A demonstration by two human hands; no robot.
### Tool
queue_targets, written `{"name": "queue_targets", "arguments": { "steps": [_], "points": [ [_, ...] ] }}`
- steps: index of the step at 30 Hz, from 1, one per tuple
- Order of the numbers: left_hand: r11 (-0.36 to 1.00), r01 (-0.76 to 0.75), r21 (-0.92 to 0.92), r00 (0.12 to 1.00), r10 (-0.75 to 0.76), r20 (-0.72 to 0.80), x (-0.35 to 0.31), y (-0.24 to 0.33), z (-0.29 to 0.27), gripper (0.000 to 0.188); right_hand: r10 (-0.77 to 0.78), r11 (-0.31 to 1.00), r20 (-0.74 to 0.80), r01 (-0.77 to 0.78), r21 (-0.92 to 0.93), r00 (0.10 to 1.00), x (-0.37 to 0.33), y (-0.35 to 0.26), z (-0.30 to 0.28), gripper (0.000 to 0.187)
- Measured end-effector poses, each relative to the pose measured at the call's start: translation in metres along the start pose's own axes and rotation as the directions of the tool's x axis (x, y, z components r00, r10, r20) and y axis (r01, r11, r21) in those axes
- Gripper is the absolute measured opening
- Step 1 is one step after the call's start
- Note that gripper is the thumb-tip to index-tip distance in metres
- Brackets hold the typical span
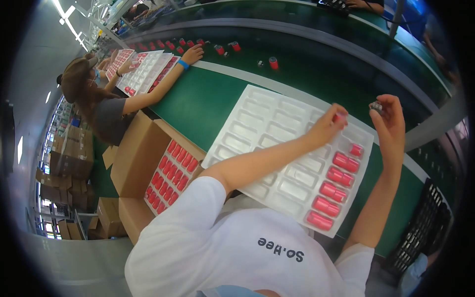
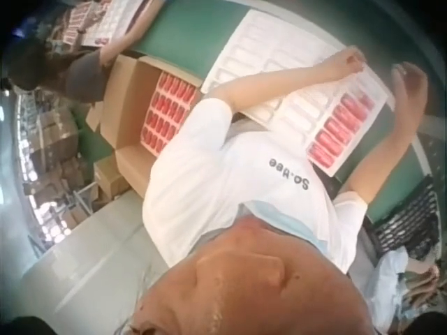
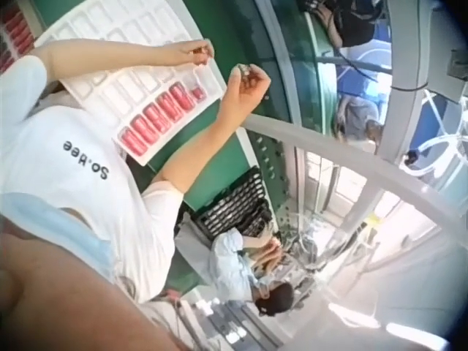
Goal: The person assembles small components by hand, attaching caps to bottles and placing the capped bottles into a plastic tray.
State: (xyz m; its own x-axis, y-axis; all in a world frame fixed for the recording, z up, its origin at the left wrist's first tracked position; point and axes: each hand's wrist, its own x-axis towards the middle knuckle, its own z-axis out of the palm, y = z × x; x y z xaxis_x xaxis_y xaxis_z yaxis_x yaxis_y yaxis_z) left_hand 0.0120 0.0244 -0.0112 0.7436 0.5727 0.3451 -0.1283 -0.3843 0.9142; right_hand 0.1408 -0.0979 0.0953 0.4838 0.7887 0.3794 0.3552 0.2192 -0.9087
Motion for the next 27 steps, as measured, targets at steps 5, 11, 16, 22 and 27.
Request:
{"name": "queue_targets", "arguments": {
  "steps": [5, 11, 16, 22, 27],
  "points": [
    [0.877, 0.359, -0.319, 0.928, -0.298, 0.223, 0.017, 0.071, -0.028, 0.023, 0.017, 0.983, 0.042, -0.009, -0.185, 0.999, -0.008, 0.0, -0.011, 0.027],
    [0.81, 0.453, -0.372, 0.89, -0.388, 0.237, -0.007, 0.067, -0.022, 0.029, -0.126, 0.857, 0.216, 0.216, -0.469, 0.968, -0.018, -0.023, 0.009, 0.025],
    [0.825, 0.488, -0.286, 0.869, -0.428, 0.247, -0.031, 0.081, -0.005, 0.044, -0.023, 0.842, 0.301, 0.181, -0.508, 0.953, -0.028, -0.017, 0.027, 0.036],
    [0.587, 0.501, -0.636, 0.857, -0.44, 0.269, -0.045, 0.055, -0.021, 0.033, -0.122, 0.912, 0.389, 0.258, -0.32, 0.913, -0.021, -0.001, 0.04, 0.038],
    [0.658, 0.478, -0.582, 0.871, -0.444, 0.212, -0.054, 0.063, -0.028, 0.036, -0.071, 0.935, 0.435, 0.212, -0.285, 0.898, -0.021, 0.012, 0.061, 0.037]
  ]
}}
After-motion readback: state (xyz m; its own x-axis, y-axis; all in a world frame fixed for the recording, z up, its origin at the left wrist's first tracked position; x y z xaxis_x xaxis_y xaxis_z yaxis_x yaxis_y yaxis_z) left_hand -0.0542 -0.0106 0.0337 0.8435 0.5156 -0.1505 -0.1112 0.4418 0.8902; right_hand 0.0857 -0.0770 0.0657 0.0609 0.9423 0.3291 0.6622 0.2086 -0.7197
